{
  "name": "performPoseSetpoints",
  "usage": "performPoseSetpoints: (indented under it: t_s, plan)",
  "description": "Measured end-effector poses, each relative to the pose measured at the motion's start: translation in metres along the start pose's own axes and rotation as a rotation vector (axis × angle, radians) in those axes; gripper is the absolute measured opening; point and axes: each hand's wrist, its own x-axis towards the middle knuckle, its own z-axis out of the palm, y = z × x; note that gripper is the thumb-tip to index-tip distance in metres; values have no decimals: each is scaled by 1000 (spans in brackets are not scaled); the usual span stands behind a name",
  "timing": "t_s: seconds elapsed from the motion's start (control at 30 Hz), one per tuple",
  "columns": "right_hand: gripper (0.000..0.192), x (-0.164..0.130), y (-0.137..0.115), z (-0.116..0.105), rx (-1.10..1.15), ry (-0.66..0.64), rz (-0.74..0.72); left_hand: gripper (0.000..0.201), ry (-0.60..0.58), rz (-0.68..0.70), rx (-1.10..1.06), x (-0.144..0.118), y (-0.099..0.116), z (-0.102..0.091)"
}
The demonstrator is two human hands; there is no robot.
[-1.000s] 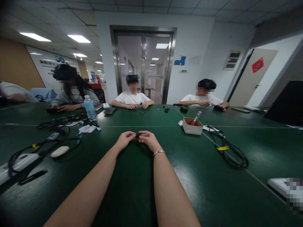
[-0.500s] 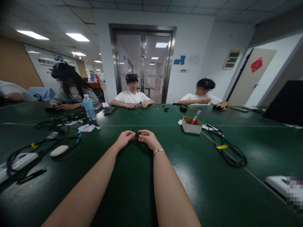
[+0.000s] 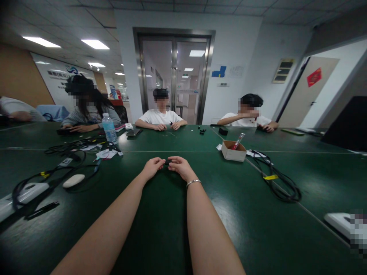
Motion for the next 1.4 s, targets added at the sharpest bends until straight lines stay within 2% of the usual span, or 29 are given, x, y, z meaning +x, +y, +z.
performPoseSetpoints:
  t_s: [0.27, 0.47, 0.8, 1.0, 1.2, 1.3, 1.4]
  plan:
    - [24, -2, -4, 3, -17, 29, 42, 39, 12, 17, 6, -1, 0, 1]
    - [8, -1, -5, 8, -51, 77, 60, 34, -8, 29, -67, 3, -6, 5]
    - [14, 2, -2, 11, -178, 109, 69, 16, 25, 19, -249, 6, -5, 6]
    - [16, 4, -1, 11, -186, 88, 62, 12, 43, -13, -251, 2, 3, 6]
    - [17, 5, 0, 10, -172, 80, 63, 17, 46, 9, -267, 1, 2, 5]
    - [16, 5, 0, 10, -162, 87, 68, 22, 34, -26, -304, 4, -1, 5]
    - [18, 4, 0, 10, -153, 88, 69, 26, -20, -70, -254, 6, -2, 5]
